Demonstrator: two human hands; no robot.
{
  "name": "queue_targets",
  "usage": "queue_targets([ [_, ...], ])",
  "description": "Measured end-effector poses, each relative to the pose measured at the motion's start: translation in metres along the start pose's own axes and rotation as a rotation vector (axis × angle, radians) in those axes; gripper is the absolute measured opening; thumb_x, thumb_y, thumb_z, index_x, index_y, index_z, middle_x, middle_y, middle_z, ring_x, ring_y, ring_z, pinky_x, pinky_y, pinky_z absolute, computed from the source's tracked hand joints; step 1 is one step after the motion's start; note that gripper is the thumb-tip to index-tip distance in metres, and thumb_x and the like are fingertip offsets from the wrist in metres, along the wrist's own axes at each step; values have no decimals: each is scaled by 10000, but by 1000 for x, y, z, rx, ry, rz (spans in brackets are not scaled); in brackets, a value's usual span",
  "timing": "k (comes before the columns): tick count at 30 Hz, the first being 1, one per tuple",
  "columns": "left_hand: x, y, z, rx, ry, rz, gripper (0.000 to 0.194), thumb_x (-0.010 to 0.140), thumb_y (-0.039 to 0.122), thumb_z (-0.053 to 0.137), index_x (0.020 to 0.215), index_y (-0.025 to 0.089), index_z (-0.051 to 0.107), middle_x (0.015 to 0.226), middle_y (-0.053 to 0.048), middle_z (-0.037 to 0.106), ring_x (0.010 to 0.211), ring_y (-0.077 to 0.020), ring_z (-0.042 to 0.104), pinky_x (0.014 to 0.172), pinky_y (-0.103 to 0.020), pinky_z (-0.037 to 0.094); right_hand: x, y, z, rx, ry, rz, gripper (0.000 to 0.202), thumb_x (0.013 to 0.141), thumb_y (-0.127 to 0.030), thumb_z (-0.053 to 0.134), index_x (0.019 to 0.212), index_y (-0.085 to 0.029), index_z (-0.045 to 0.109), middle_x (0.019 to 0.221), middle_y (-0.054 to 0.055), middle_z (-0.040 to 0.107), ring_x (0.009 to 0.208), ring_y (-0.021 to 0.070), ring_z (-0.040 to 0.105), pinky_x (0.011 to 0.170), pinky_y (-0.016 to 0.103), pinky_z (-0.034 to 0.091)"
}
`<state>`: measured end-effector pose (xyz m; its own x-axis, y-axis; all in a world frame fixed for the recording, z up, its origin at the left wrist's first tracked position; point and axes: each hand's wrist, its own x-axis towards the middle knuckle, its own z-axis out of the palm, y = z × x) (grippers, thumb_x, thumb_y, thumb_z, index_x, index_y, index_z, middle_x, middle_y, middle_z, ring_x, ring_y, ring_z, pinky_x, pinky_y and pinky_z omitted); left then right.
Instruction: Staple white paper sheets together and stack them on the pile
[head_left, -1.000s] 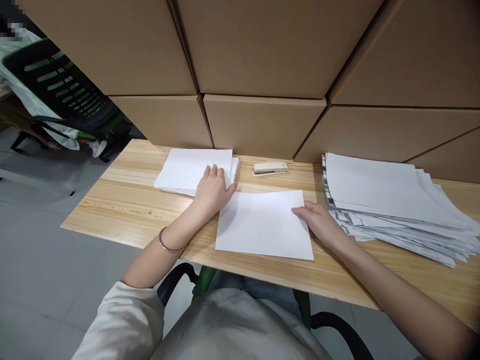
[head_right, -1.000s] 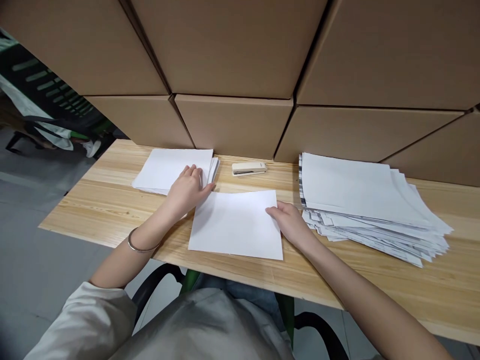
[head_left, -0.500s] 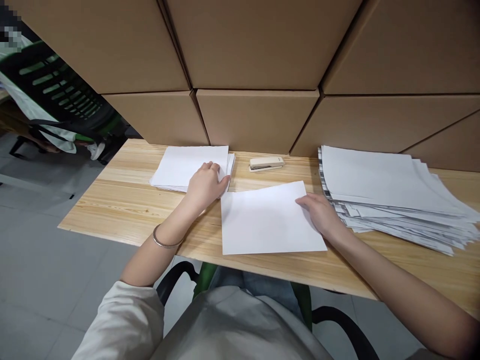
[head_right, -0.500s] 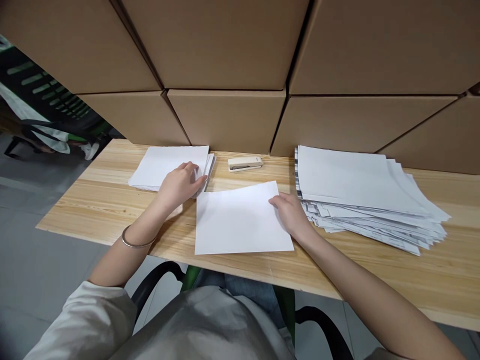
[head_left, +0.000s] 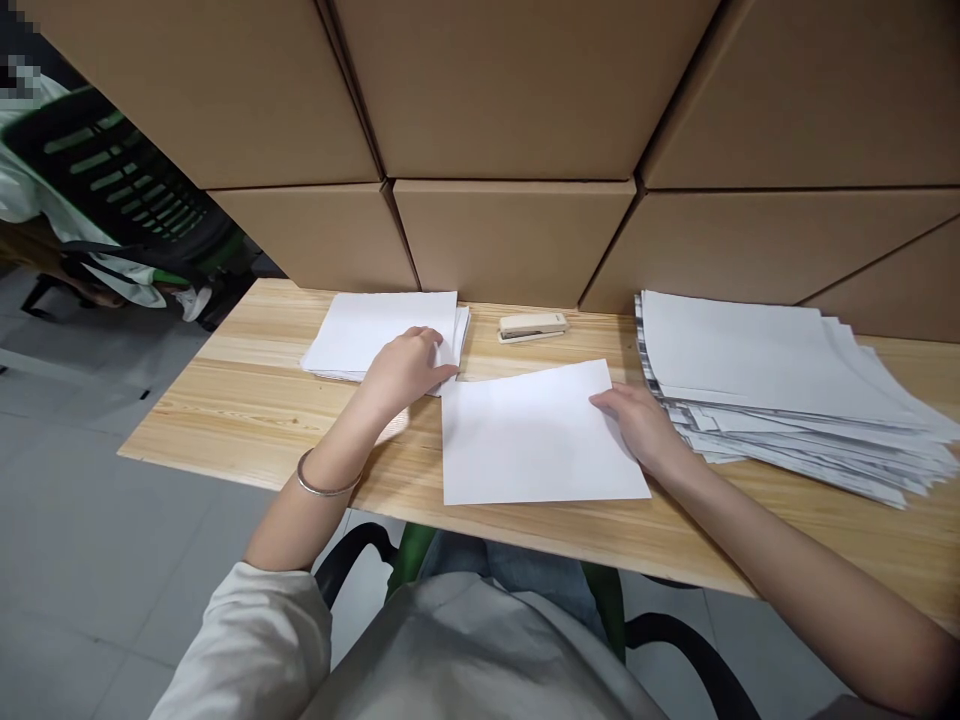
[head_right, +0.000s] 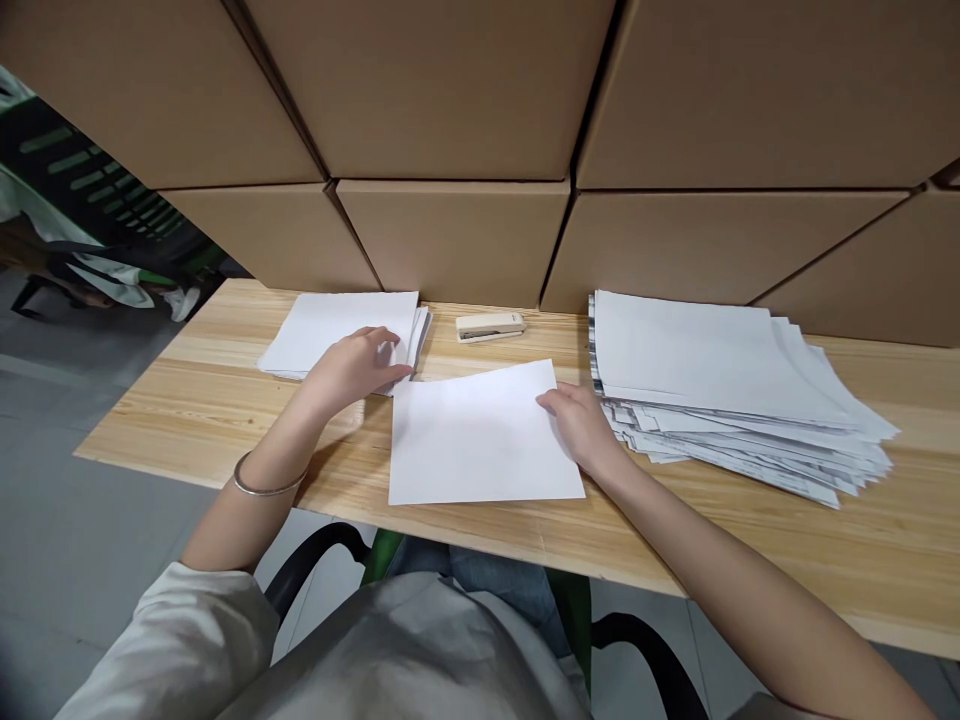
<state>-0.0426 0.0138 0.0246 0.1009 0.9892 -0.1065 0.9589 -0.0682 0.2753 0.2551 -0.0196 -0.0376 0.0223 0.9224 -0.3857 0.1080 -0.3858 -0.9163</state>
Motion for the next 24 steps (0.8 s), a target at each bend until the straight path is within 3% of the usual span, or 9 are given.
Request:
queue_targets([
  [6, -2, -1, -5, -33, -54, 13, 366, 896, 394, 584, 1176, 176, 673, 1022, -87, 743, 914, -247, 684, 818, -337, 502, -1, -3, 1, -18, 7, 6, 137, 585, -358, 642, 533, -248, 578, 591, 13, 642, 593, 217, 585, 603, 347, 436],
  [11, -5, -3, -10, -141, 10, -8, 355, 939, 252, 460, 1179, 162, 707, 1076, -104, 771, 963, -240, 706, 856, -330, 515, -1, -3, 1, -25, -6, 19, 146, 597, -383, 626, 562, -247, 587, 603, 19, 642, 592, 220, 583, 562, 342, 416],
  [16, -7, -3, -12, -130, 61, -46, 371, 911, 217, 513, 1209, 109, 708, 1029, -133, 785, 981, -271, 706, 890, -373, 508, 2, 0, -1, 14, 1, 32, 145, 583, -377, 650, 564, -239, 607, 607, 15, 640, 590, 207, 567, 558, 330, 405],
  [24, -2, -10, -16, -382, 41, -106, 401, 794, 191, 646, 1191, 180, 596, 729, -5, 725, 745, -190, 675, 684, -300, 474, 1, 0, -2, -1, 9, -5, 163, 601, -394, 637, 565, -253, 561, 616, 16, 627, 597, 206, 549, 564, 336, 398],
])
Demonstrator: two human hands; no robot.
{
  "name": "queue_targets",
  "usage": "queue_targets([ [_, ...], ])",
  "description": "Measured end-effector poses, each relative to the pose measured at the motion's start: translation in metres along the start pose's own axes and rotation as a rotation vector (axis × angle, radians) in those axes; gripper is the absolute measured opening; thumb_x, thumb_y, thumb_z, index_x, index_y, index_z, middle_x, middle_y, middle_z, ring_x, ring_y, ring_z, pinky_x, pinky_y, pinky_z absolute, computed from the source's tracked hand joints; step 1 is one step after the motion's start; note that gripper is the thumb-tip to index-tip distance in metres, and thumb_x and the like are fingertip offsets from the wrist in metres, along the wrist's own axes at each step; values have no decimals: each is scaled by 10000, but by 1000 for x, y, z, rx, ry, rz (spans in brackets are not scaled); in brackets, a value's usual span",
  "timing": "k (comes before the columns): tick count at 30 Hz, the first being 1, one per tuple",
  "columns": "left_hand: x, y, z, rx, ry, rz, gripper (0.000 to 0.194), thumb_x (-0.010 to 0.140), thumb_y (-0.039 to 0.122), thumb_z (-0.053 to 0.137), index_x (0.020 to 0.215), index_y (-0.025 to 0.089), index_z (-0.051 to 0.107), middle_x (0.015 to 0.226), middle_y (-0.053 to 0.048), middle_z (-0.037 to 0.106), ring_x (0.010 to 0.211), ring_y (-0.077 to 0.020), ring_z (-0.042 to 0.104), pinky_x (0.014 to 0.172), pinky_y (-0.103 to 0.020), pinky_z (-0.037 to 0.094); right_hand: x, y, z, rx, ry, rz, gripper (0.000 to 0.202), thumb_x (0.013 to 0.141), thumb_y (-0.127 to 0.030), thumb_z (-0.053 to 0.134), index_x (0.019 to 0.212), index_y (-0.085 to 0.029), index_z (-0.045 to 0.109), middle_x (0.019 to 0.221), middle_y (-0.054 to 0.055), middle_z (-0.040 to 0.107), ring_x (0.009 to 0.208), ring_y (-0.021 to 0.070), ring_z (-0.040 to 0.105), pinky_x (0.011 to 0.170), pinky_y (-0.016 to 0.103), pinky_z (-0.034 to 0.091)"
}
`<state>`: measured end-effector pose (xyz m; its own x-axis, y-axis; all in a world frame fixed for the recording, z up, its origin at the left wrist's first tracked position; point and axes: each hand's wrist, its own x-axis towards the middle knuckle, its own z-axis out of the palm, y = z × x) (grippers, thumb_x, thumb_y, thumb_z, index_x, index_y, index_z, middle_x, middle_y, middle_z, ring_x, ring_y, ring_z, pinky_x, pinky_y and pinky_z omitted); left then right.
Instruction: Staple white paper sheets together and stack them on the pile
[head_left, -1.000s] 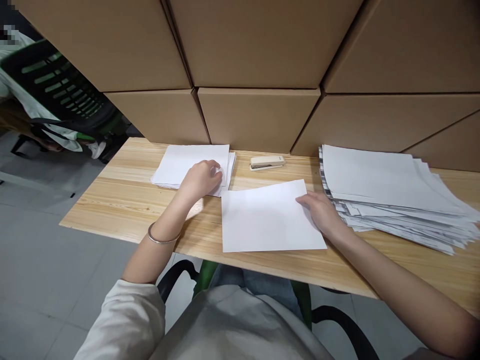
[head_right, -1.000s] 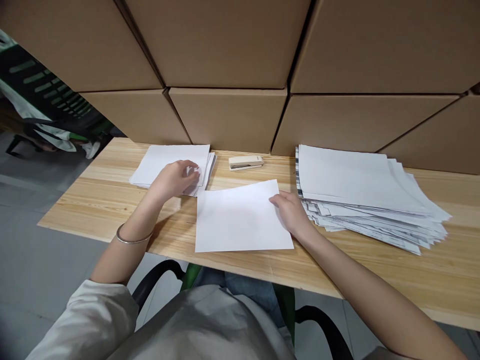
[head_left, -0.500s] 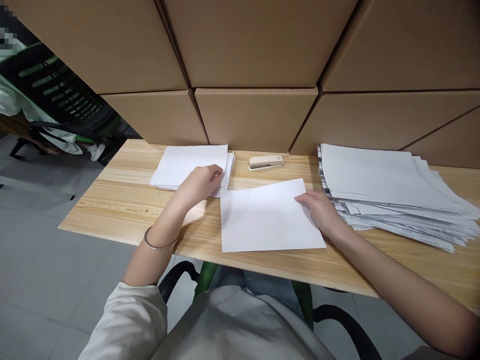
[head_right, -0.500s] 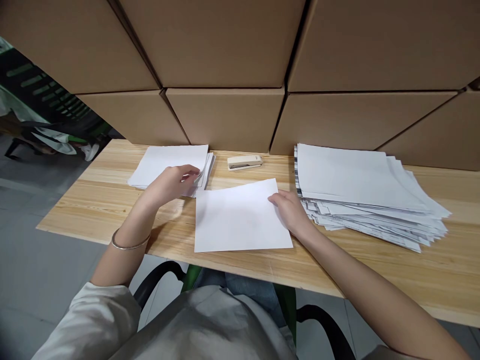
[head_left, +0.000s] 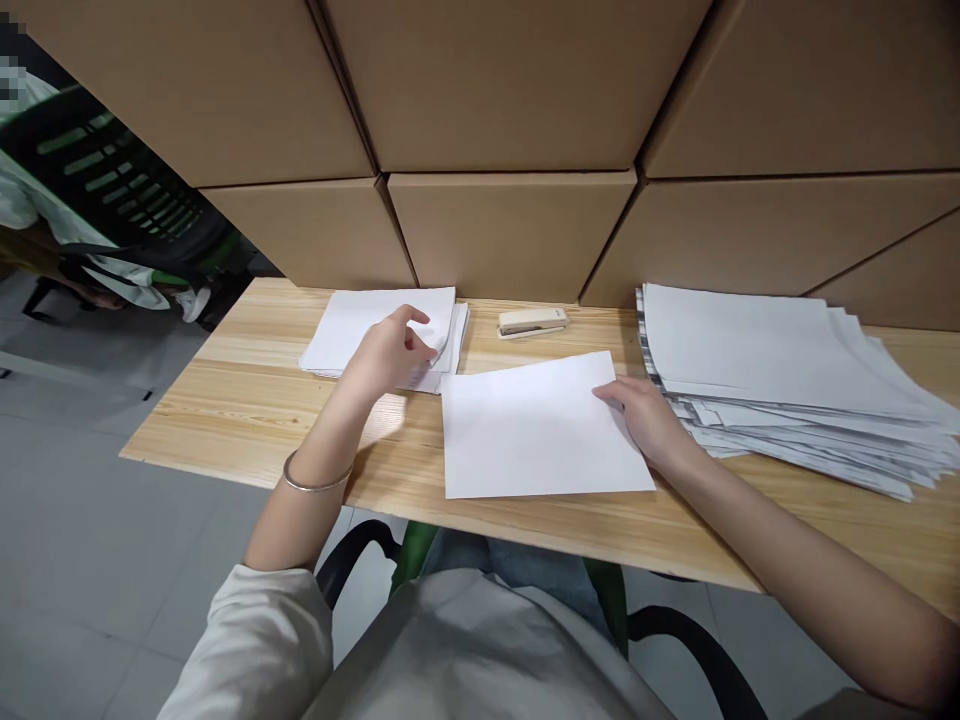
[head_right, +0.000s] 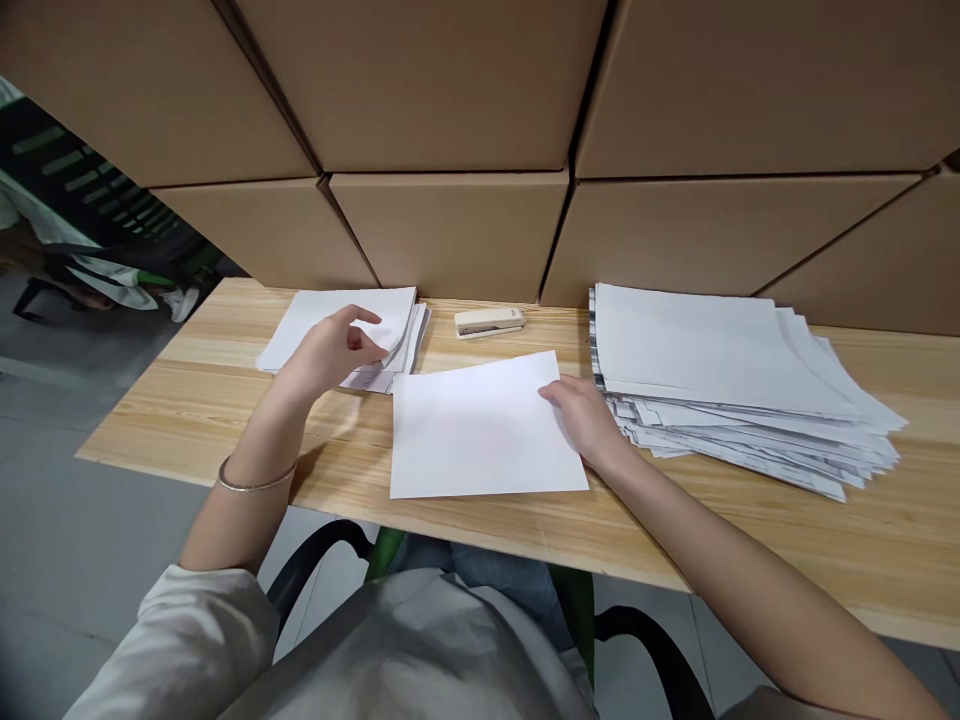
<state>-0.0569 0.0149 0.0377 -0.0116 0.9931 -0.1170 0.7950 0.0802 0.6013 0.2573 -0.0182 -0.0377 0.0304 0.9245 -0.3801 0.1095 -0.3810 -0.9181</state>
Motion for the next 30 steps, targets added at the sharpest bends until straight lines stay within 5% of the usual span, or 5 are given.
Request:
queue_targets([
  [6, 9, -4, -3, -73, -244, -24, 255, 769, 328, 731, 952, 222, 589, 616, 43, 605, 557, -135, 541, 548, -270, 370, 0, -1, 1, 5, -17, 7, 157, 593, -401, 629, 571, -253, 580, 622, 25, 636, 579, 203, 537, 557, 340, 392],
  [10, 16, -4, 17, 164, 18, 10, 289, 868, 495, 613, 857, 211, 558, 800, -53, 661, 728, -197, 610, 663, -324, 447, -2, -2, 3, 22, -18, 22, 148, 581, -380, 648, 560, -240, 603, 616, 19, 642, 575, 195, 546, 543, 327, 383],
  [15, 20, -1, 45, 525, 267, 59, 498, 895, 552, 545, 1080, 92, 590, 1170, -247, 622, 1195, -397, 542, 994, -475, 436, -3, -2, 3, 44, -14, 33, 149, 583, -365, 663, 545, -235, 601, 599, 13, 642, 563, 190, 555, 526, 318, 388],
  [21, 16, 5, 49, 533, 141, 27, 538, 962, 430, 451, 1269, -4, 535, 1329, -268, 593, 1356, -421, 461, 1135, -476, 349, -4, -3, 3, 59, -13, 41, 143, 577, -358, 669, 549, -229, 616, 603, 16, 664, 554, 191, 569, 506, 310, 402],
  [30, 16, 1, 40, 447, 94, 39, 510, 952, 521, 476, 1185, 91, 618, 1330, -220, 620, 1355, -413, 494, 1088, -466, 423, -4, -4, 4, 58, -1, 41, 159, 560, -364, 674, 563, -212, 628, 591, 7, 654, 548, 176, 558, 514, 297, 381],
])
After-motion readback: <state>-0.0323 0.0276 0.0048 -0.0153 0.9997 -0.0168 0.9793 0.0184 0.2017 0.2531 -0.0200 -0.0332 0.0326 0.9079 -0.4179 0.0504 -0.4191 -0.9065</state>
